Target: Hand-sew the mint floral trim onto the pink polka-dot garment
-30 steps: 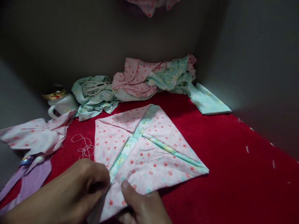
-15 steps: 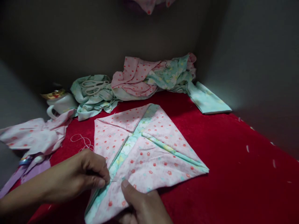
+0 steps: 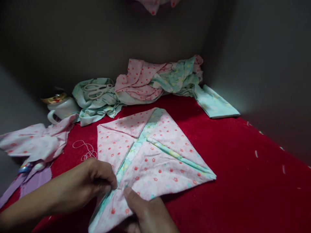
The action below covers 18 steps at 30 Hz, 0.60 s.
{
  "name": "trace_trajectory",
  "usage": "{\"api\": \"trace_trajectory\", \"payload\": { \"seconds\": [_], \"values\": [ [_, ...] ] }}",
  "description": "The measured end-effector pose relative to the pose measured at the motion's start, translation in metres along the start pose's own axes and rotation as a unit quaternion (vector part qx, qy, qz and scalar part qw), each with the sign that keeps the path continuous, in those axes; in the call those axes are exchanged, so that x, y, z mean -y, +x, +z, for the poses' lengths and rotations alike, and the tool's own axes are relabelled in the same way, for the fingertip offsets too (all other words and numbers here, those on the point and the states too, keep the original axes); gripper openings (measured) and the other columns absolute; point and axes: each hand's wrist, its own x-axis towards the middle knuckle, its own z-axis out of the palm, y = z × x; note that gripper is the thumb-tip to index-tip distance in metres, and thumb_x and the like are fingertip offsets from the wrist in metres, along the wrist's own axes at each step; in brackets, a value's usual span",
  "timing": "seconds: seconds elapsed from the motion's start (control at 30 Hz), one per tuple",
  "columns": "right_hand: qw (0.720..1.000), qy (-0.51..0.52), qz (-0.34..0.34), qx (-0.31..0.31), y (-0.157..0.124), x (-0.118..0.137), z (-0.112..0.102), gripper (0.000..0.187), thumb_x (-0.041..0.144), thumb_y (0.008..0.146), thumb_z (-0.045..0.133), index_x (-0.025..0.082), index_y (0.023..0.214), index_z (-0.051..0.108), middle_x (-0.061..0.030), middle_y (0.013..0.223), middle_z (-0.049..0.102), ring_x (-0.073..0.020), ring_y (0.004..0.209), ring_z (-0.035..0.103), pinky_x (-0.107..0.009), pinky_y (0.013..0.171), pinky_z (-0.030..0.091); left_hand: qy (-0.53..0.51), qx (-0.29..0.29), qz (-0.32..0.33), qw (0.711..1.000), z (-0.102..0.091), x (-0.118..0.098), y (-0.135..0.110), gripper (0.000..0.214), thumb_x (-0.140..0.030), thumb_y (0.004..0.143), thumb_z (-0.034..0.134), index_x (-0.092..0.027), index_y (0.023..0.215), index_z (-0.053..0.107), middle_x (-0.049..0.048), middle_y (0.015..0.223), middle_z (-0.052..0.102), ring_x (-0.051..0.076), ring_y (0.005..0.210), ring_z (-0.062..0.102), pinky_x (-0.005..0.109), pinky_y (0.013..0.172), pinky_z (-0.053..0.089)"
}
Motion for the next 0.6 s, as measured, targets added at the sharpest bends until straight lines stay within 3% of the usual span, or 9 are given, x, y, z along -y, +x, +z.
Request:
{"api": "trace_trajectory", "payload": {
  "seconds": [0.2,0.3,0.37,0.6],
  "values": [
    [1.0,-0.009,-0.008,0.007,-0.005,0.004,0.012,0.07,0.033,0.07,0.071,0.015,0.131,0.041,-0.0128,0.114,0.064,-0.0256,0.095,0.063,-0.041,0.086,0.046,-0.035,-0.033,-0.017,0.999,0.012,-0.019,-0.008,0.018,-0.018,0.077,0.045,-0.016,0.081,0.062,0.0002,0.072,0.06,0.014,0.067,0.055,0.019,0.055,0.038],
    [0.999,-0.031,-0.019,-0.008,-0.012,0.009,0.018,0.066,0.034,0.065,0.074,0.02,0.125,0.05,-0.0086,0.112,0.066,-0.0269,0.093,0.064,-0.039,0.08,0.049,0.032,-0.132,0.044,0.99,0.023,-0.023,-0.01,0.02,-0.017,0.081,0.042,-0.015,0.079,0.061,0.0047,0.078,0.059,0.015,0.068,0.054,0.022,0.057,0.038],
    [0.999,-0.043,-0.021,-0.01,-0.015,0.012,0.02,0.065,0.035,0.062,0.075,0.021,0.122,0.053,-0.0081,0.108,0.067,-0.0282,0.091,0.064,-0.039,0.076,0.05,0.061,-0.165,0.098,0.979,0.03,-0.023,-0.008,0.02,-0.015,0.081,0.041,-0.015,0.077,0.06,0.0064,0.081,0.056,0.014,0.067,0.053,0.022,0.057,0.037],
    [0.997,-0.072,-0.021,0.003,-0.008,0.007,0.013,0.058,0.036,0.068,0.072,0.02,0.121,0.053,-0.0067,0.11,0.065,-0.0235,0.092,0.062,-0.035,0.081,0.048,0.152,-0.135,0.13,0.97,0.044,-0.016,0.005,0.012,-0.007,0.069,0.044,-0.016,0.073,0.049,0.0058,0.082,0.051,0.013,0.06,0.047,0.023,0.05,0.034]
  ]
}}
